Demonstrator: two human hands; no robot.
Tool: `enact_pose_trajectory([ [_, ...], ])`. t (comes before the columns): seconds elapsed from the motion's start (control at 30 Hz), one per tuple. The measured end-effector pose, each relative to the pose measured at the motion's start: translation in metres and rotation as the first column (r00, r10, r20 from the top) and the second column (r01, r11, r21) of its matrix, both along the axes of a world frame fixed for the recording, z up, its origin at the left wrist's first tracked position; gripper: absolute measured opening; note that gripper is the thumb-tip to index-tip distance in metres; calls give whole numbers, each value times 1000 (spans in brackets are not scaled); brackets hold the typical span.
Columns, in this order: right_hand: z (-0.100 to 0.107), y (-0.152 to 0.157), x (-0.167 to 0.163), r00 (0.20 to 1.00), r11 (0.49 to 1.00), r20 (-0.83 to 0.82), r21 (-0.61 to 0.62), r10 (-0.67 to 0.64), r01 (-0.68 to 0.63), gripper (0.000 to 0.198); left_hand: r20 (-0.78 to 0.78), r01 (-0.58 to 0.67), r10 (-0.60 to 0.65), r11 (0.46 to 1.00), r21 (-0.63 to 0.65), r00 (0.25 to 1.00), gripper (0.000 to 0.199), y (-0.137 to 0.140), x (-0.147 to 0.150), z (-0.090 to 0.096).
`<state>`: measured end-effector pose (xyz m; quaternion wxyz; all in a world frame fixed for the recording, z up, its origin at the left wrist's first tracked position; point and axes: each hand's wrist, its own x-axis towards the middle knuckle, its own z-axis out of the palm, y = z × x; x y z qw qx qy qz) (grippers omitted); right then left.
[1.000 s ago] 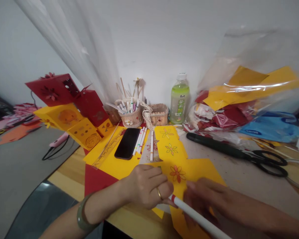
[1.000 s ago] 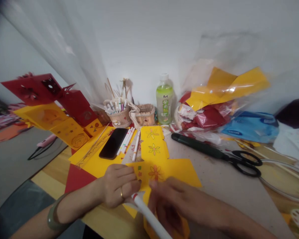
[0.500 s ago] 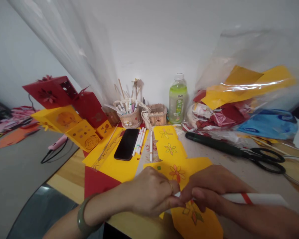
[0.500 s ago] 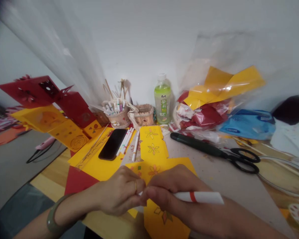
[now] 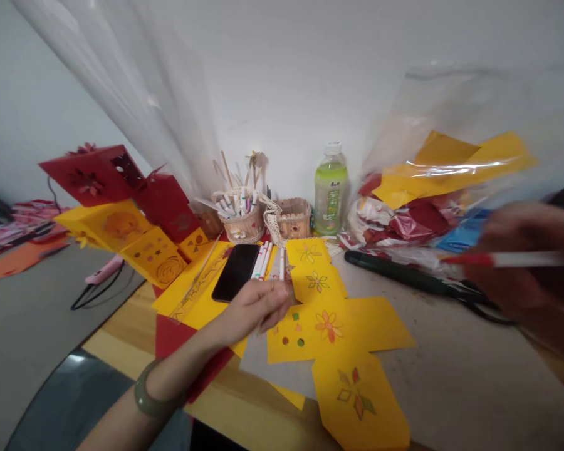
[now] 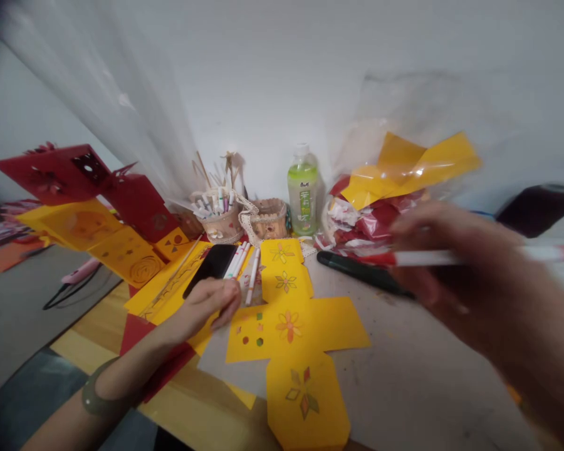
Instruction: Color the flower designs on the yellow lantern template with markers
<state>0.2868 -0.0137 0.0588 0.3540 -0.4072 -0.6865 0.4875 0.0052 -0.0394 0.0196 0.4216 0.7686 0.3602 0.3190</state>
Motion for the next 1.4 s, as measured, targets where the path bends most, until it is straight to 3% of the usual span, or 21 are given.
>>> enact_pose_trajectory([
  [0.07, -9, 6, -4, 996, 998, -70, 16, -56, 57, 31, -12, -74, 74, 997, 4, 997, 42, 7, 0, -3],
  [0.17, -30, 9, -25, 998, 989, -52, -145, 21, -29, 26, -106, -98, 100, 995, 27, 989, 36, 15, 2, -6],
  [0.23, -43, 11, -38, 998, 981, -12, -181, 63, -64, 27, -188, -83, 91, 995, 54, 978, 33, 17, 2, -8],
  [0.37, -59, 13, -48, 990, 991, 105, -103, 95, -84, 27, -307, -2, 27, 997, 80, 951, 27, 17, 0, -12],
  [0.57, -76, 8, -48, 992, 994, 92, -70, 85, -79, 28, -420, 84, -24, 988, 126, 907, 23, 16, 0, -14],
  [0.77, -74, 0, -50, 984, 994, 146, -51, 107, -101, 28, -516, 119, 17, 966, 230, 856, 23, 17, -2, -18],
  [1.2, -77, 0, -52, 983, 994, 157, -57, 97, -89, 30, -527, 134, 31, 953, 272, 849, 22, 15, -1, -17],
  [1.4, -77, 5, -50, 996, 998, 73, -41, -50, 53, 31, -473, 118, 86, 915, 385, 877, 20, 13, -3, -19],
])
